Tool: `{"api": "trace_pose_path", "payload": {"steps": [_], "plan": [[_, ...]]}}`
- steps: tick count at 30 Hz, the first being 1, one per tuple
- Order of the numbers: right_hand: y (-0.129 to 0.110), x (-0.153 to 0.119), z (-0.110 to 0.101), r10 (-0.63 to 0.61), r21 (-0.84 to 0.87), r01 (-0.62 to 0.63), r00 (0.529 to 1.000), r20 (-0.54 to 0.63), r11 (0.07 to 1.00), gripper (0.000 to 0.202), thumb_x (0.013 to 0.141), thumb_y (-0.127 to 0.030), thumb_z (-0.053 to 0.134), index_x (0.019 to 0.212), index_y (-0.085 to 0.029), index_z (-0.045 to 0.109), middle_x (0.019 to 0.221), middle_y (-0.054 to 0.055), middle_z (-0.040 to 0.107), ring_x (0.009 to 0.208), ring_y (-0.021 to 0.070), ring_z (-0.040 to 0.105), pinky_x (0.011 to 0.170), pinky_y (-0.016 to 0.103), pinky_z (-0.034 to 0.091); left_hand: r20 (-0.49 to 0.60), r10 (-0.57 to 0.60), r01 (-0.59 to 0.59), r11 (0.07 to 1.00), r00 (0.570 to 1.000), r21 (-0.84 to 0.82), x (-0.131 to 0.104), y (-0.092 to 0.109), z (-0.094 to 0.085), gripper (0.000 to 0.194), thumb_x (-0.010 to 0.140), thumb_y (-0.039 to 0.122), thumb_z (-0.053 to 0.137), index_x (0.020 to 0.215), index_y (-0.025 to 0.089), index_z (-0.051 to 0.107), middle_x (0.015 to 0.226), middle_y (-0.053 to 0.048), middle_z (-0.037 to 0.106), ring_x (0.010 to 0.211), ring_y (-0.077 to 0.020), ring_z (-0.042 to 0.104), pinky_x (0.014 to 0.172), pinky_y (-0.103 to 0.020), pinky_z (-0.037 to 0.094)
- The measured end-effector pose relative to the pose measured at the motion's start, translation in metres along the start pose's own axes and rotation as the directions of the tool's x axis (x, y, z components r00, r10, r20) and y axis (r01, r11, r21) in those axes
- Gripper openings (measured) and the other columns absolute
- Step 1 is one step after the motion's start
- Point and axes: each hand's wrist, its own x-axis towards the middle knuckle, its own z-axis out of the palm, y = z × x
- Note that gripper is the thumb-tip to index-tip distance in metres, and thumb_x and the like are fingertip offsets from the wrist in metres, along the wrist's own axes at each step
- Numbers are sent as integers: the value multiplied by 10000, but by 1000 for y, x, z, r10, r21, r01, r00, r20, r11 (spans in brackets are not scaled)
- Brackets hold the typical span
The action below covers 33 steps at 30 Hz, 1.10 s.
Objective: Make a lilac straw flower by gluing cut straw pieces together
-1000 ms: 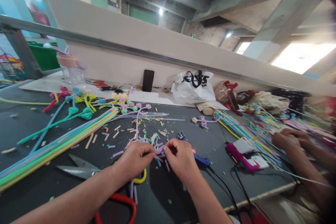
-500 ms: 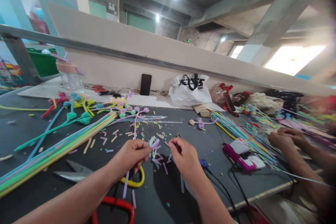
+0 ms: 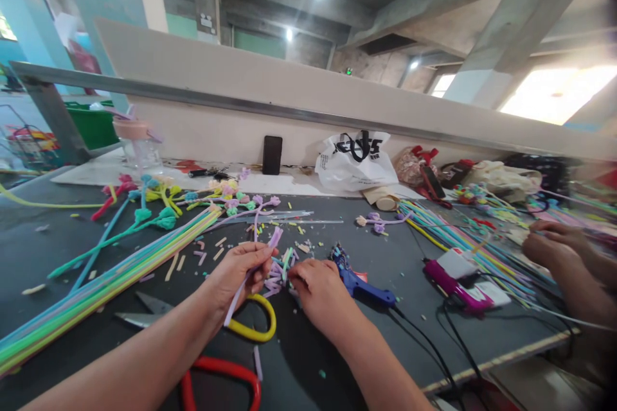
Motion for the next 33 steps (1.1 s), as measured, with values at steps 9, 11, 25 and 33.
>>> {"api": "trace_pose_path", "payload": {"steps": [9,11,25,33], "plan": [[3,9,19,-69,-103,72,997,26,992,141,795,-155,558,846,-256,642,1000,7,593,970,175,475,824,332,234,-18,22,-22,1000,1000,-16,2,1,-1,213,671,271,686,775,95,628,528,33,498,388,-16,361,330,-125,259],[3,10,18,-57,-101,58,998,14,993,121,779,-150,576,806,-249,640,948,-8,592,942,164,478,810,325,233,-22,16,-16,1000,1000,-14,2,0,-1,211,674,272,686,774,95,630,530,32,499,387,-15,361,329,-125,258],[-4,3,20,-94,2,94,992,-86,996,200,746,-14,427,782,-178,536,810,25,589,801,150,508,774,304,259,68,-38,37,999,997,26,-2,1,4,208,667,281,692,738,102,614,488,44,495,348,-4,338,324,-125,248],[5,6,16,-50,182,72,991,-121,981,201,776,-73,443,858,-197,578,826,13,663,781,137,587,738,262,331,155,-20,16,999,988,29,-2,0,1,188,703,291,654,733,111,610,501,38,476,370,-25,338,300,-133,251]]}}
